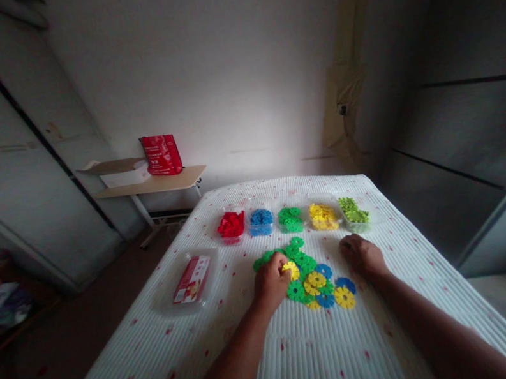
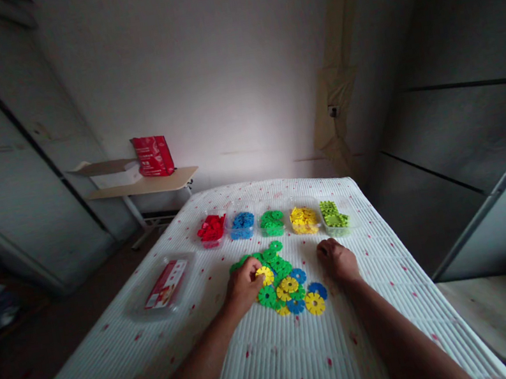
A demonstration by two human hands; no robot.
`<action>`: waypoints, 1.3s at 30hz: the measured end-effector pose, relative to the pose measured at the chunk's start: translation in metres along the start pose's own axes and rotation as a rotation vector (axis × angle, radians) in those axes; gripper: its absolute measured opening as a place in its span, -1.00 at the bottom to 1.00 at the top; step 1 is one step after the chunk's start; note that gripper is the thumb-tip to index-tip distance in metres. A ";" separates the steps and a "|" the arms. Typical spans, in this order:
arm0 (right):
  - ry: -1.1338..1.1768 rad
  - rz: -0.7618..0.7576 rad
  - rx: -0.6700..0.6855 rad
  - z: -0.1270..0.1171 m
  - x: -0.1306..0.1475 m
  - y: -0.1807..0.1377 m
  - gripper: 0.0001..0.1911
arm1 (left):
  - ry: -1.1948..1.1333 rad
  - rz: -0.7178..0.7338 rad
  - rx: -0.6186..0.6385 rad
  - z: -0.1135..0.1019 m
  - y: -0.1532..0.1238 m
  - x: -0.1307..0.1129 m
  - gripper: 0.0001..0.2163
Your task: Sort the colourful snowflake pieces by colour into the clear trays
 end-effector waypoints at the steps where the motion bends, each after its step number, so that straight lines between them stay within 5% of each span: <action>1: -0.001 0.000 -0.002 0.000 0.000 0.000 -0.78 | -0.045 -0.006 -0.005 -0.001 0.001 0.003 -0.92; 6: 0.008 -0.008 -0.016 0.002 -0.002 0.000 -0.79 | -0.308 -0.037 -0.056 -0.013 0.010 0.016 -0.89; 9: 0.012 -0.007 -0.021 0.003 -0.002 0.000 -0.78 | -0.406 -0.055 0.020 -0.013 0.011 0.021 -0.87; 22: -0.027 -0.005 -0.007 0.004 -0.002 0.001 -0.77 | 0.120 0.020 0.093 0.000 0.003 0.004 -0.70; 39: -0.023 -0.001 -0.018 -0.003 0.003 -0.002 -0.77 | -0.103 0.044 0.082 -0.002 0.000 0.000 -0.90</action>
Point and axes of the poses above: each hand's wrist, its own y-axis towards the middle knuckle, its own z-axis out of the palm, x = y × z, the point moved 2 cm from there along y, towards the middle knuckle, and after that the axes turned 4 degrees about -y, right-handed, at the moved point
